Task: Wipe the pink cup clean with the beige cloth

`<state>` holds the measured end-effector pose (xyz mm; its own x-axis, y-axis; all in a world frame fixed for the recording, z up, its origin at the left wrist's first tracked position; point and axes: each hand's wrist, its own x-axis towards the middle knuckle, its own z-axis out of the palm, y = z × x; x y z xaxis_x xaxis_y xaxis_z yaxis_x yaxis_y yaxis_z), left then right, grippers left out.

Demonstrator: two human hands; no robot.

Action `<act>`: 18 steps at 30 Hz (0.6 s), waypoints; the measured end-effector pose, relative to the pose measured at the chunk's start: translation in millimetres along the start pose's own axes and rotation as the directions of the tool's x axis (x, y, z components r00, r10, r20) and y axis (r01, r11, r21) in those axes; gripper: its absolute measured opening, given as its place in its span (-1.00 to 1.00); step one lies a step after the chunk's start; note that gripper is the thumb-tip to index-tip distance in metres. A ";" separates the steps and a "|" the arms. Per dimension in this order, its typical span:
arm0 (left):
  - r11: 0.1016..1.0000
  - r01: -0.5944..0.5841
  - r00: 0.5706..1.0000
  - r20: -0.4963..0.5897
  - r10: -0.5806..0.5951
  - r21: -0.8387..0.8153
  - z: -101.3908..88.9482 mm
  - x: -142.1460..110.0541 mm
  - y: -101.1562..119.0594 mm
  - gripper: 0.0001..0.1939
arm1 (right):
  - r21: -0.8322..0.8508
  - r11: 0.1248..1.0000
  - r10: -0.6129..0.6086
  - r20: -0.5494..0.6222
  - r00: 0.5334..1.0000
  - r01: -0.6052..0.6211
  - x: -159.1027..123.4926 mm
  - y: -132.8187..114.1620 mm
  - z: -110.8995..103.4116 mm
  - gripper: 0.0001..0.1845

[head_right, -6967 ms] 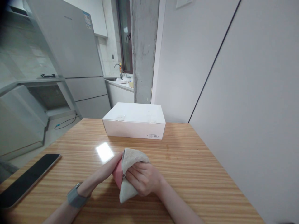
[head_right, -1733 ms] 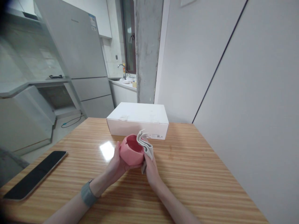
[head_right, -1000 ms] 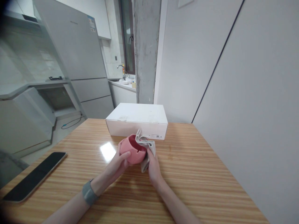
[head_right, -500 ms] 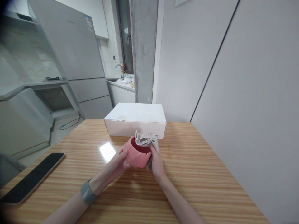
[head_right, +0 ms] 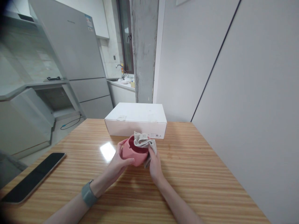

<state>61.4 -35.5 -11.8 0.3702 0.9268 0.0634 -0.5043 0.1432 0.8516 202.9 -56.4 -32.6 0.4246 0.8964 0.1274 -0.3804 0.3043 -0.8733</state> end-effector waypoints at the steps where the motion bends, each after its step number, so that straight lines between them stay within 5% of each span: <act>1: 1.000 0.000 1.000 0.005 0.000 0.031 1.1 -1.2 0.1 -0.11 | 0.004 1.000 -0.012 -0.007 1.000 0.012 -0.8 -0.5 1.1 -0.62; 5: 0.997 0.071 0.991 0.110 -0.074 0.036 2.4 -4.1 2.8 -0.09 | 0.016 0.999 -0.032 -0.040 0.999 0.033 -2.6 -5.9 4.4 -0.61; 11: 0.961 0.267 0.935 0.257 -0.242 -0.066 -5.3 0.4 6.0 -0.48 | -0.008 1.000 -0.005 -0.079 0.997 0.005 1.6 -9.5 -2.8 -0.62; 18: 0.954 0.290 0.908 0.335 -0.252 -0.070 -12.2 -0.1 7.4 -0.27 | 0.001 1.000 0.019 0.017 1.000 -0.019 8.1 -4.8 -11.8 -0.58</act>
<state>48.2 -30.4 -11.8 0.7242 0.6894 0.0175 -0.4286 0.4301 0.7946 217.9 -54.5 -32.8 0.4031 0.9075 0.1186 -0.3892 0.2873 -0.8752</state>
